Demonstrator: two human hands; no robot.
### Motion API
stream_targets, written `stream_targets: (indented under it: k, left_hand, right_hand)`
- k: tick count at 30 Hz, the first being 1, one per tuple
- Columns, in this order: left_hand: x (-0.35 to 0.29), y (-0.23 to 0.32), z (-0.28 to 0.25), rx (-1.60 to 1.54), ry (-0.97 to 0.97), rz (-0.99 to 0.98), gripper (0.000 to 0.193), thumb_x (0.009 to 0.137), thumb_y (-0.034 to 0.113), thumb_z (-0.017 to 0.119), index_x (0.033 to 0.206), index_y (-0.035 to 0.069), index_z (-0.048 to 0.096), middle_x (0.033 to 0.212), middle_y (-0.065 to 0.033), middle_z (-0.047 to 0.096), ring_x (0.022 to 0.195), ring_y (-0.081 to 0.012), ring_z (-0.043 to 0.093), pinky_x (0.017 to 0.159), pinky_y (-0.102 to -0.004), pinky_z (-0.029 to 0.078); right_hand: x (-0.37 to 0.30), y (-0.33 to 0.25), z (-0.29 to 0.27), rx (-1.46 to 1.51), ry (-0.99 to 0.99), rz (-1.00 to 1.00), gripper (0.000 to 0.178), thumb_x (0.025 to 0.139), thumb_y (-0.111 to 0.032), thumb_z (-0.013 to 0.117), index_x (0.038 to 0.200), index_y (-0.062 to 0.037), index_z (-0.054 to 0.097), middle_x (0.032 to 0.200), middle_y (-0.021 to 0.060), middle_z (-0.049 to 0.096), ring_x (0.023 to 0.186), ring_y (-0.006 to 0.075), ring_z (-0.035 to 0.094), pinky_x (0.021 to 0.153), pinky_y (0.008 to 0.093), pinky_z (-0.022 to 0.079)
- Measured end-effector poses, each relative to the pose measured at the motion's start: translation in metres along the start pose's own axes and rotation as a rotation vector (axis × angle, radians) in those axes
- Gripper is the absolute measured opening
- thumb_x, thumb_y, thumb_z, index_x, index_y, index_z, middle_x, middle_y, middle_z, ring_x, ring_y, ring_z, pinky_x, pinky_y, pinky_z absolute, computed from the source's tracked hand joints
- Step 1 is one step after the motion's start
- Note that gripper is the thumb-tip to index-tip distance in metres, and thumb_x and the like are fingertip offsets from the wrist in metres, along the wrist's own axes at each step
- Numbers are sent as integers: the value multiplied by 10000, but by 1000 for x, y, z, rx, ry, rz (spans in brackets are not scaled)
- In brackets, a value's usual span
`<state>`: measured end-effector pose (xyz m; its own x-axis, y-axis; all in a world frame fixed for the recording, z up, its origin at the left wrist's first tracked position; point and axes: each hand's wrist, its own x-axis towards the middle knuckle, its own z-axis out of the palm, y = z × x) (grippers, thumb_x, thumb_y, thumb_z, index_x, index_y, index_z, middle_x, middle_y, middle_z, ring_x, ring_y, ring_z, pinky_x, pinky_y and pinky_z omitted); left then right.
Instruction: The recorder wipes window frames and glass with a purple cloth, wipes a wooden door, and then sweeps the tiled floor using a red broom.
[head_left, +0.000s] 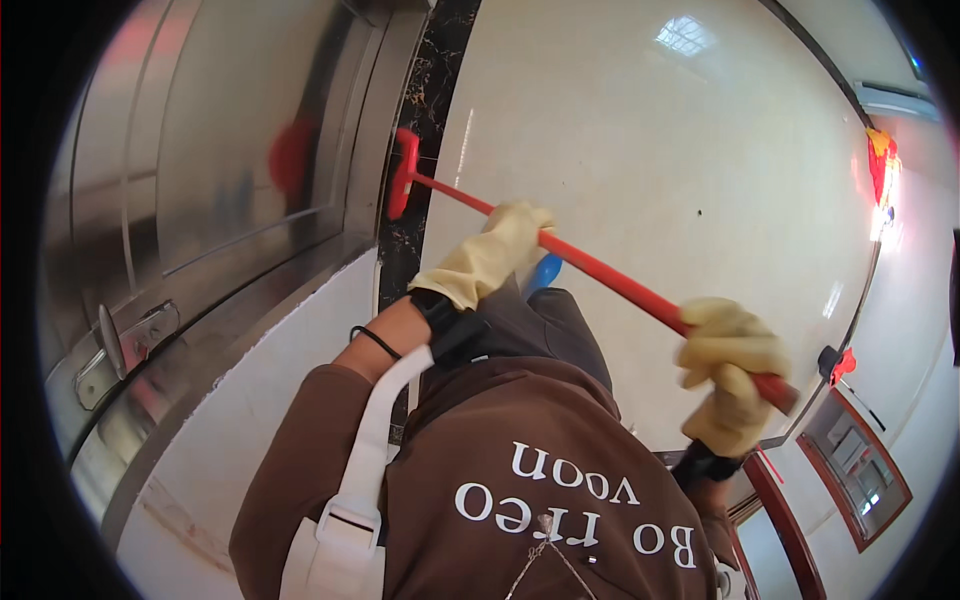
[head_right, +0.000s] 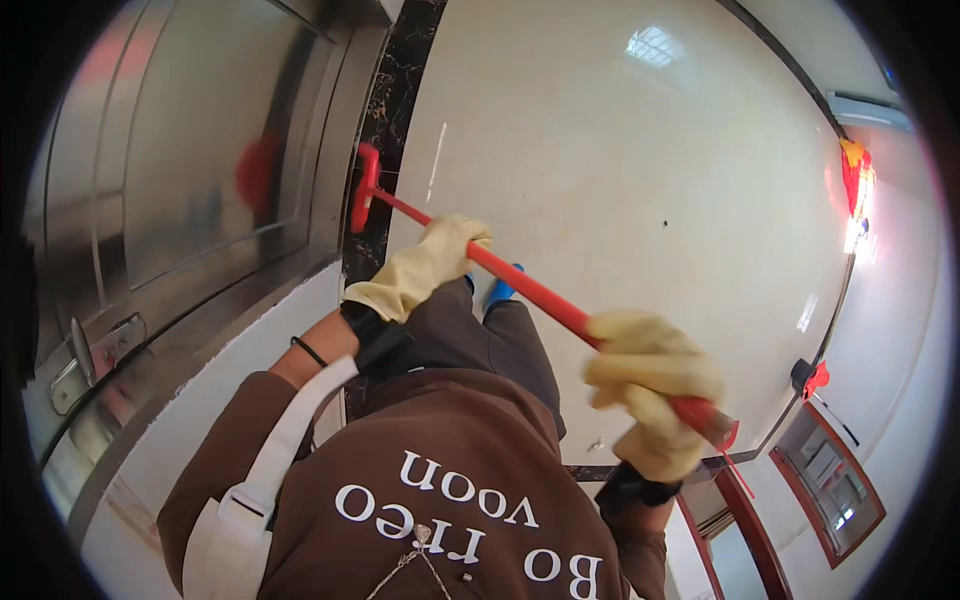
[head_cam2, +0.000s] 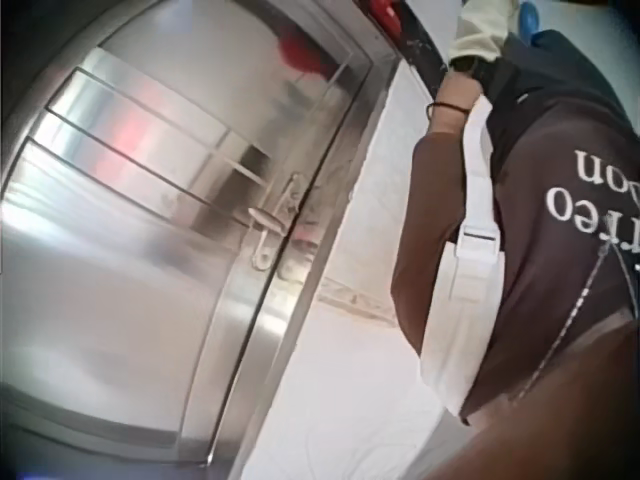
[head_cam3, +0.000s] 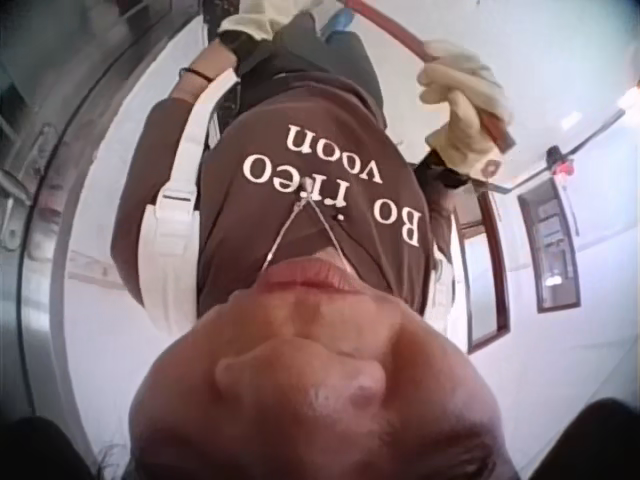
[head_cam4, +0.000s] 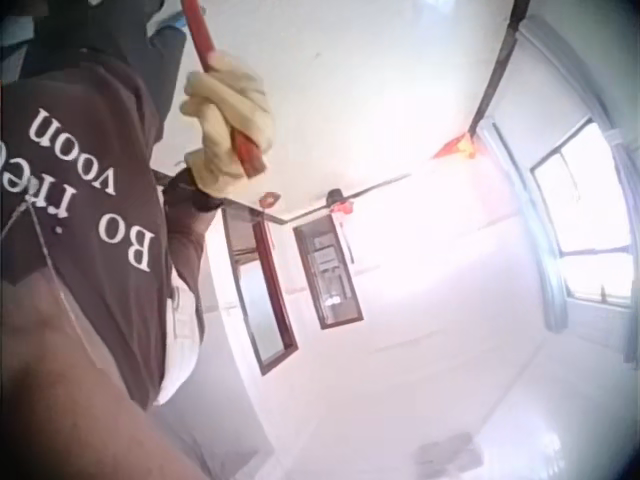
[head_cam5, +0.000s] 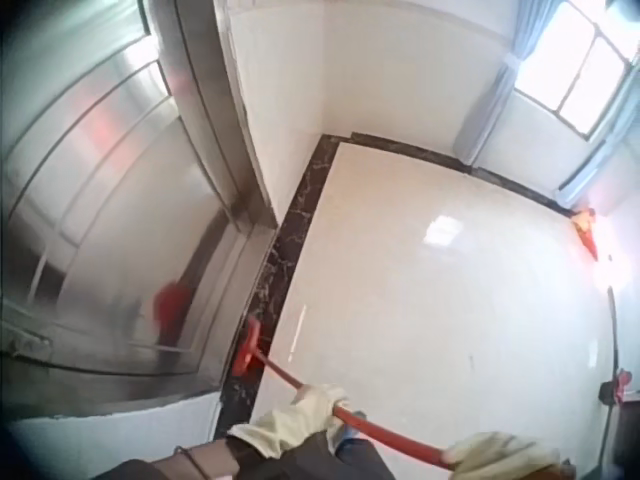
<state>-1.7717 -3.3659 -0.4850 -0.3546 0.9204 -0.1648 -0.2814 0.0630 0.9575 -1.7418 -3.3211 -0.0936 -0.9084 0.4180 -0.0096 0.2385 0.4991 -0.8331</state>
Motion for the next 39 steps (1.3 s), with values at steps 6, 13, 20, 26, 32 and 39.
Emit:
stream_targets:
  k: [6,13,20,26,32,39]
  left_hand:
    - [36,16,82,283,27,454,158,728,71,743,861,137,691,877,-68,687,884,-326,665,788,-445,536]
    - [53,115,126,270,-180,500,158,731,68,744,854,147,685,873,-60,689,883,-329,667,786,-450,530]
    - [18,93,48,464,69,407,230,694,60,769,858,186,667,914,-48,717,925,-320,695,797,-448,536]
    - [12,1,-53,586,-14,95,121,745,71,721,756,157,637,784,-95,682,832,-353,676,715,-460,524]
    - [14,39,-43,396,179,395,129,733,39,692,764,140,618,766,-99,662,766,-362,639,685,-463,488]
    - [39,89,-63,710,43,136,133,799,99,719,890,195,738,910,-73,748,920,-315,712,795,-423,562]
  right_hand:
    - [-12,-26,-15,-227,-314,-82,284,738,-146,715,941,46,769,669,67,661,812,281,674,801,417,546]
    - [-44,-64,-35,-440,-377,-473,64,729,21,596,761,3,649,655,42,633,655,200,597,664,324,527]
    - [-45,-45,-60,-172,-258,-398,98,737,-43,653,791,9,716,648,59,649,653,232,635,666,365,551]
    - [-4,17,4,43,-165,5,243,850,-177,712,958,34,767,717,105,676,942,337,699,868,446,540]
    - [23,-53,23,-153,-348,-60,272,796,-154,695,952,54,774,804,165,678,908,352,666,793,436,515]
    - [30,-33,-5,137,-93,-165,270,894,-212,709,944,45,775,812,115,726,860,300,682,782,380,539]
